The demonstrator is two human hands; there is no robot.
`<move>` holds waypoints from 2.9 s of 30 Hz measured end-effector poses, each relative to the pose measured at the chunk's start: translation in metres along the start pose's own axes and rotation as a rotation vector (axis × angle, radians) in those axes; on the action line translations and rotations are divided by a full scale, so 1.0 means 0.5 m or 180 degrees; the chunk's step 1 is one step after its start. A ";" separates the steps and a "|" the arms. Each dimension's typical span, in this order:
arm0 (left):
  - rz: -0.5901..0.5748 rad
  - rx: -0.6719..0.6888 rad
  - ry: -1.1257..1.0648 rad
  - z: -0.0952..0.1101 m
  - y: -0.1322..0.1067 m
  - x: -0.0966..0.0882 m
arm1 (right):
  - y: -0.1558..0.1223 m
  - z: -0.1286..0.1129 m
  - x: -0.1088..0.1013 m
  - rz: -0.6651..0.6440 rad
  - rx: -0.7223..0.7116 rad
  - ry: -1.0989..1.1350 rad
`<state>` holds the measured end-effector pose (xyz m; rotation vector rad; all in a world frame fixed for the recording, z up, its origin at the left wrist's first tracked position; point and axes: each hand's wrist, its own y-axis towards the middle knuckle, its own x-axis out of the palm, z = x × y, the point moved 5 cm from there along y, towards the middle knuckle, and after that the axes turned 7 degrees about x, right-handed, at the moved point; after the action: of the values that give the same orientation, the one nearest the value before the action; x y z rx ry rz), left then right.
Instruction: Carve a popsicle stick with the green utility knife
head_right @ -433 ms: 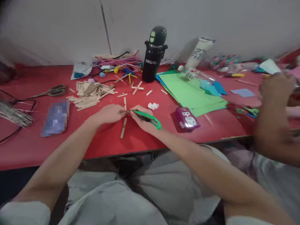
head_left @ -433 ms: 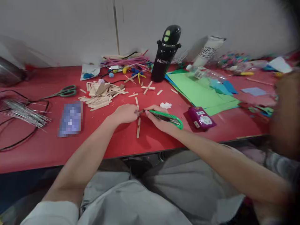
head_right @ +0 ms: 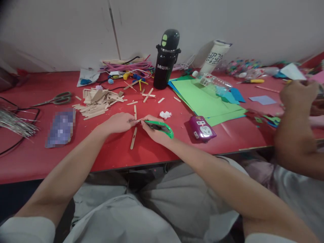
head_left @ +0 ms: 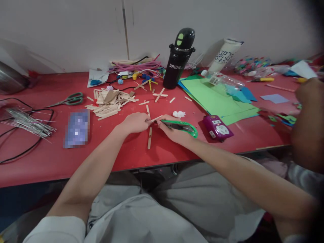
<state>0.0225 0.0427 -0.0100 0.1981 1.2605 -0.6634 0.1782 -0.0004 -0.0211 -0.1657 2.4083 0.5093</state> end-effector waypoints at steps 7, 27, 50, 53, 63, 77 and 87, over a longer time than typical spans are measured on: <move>0.0011 0.0001 0.0025 0.002 0.001 0.000 | -0.004 -0.006 -0.016 0.0149 0.0133 0.0095; 0.0014 -0.0005 0.0003 0.007 -0.003 -0.006 | -0.001 -0.006 -0.013 0.0182 0.0100 0.0063; 0.0001 0.0000 -0.0010 0.008 -0.006 -0.005 | -0.004 -0.012 -0.020 0.0133 0.0222 0.0096; 0.0019 0.0001 -0.0004 0.008 -0.004 -0.004 | -0.003 -0.014 -0.022 0.0154 0.0186 0.0052; 0.0002 -0.0014 0.0029 0.008 -0.002 -0.005 | -0.002 -0.010 -0.020 0.0136 0.0164 0.0060; 0.0009 -0.0006 0.0013 0.007 -0.002 -0.003 | -0.002 -0.015 -0.021 0.0072 0.0117 -0.0049; -0.0005 -0.0005 -0.0006 0.008 -0.001 -0.003 | -0.005 -0.013 -0.020 0.0115 0.0155 0.0003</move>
<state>0.0251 0.0410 -0.0071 0.1952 1.2592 -0.6638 0.1825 -0.0054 -0.0110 -0.1016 2.4259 0.4665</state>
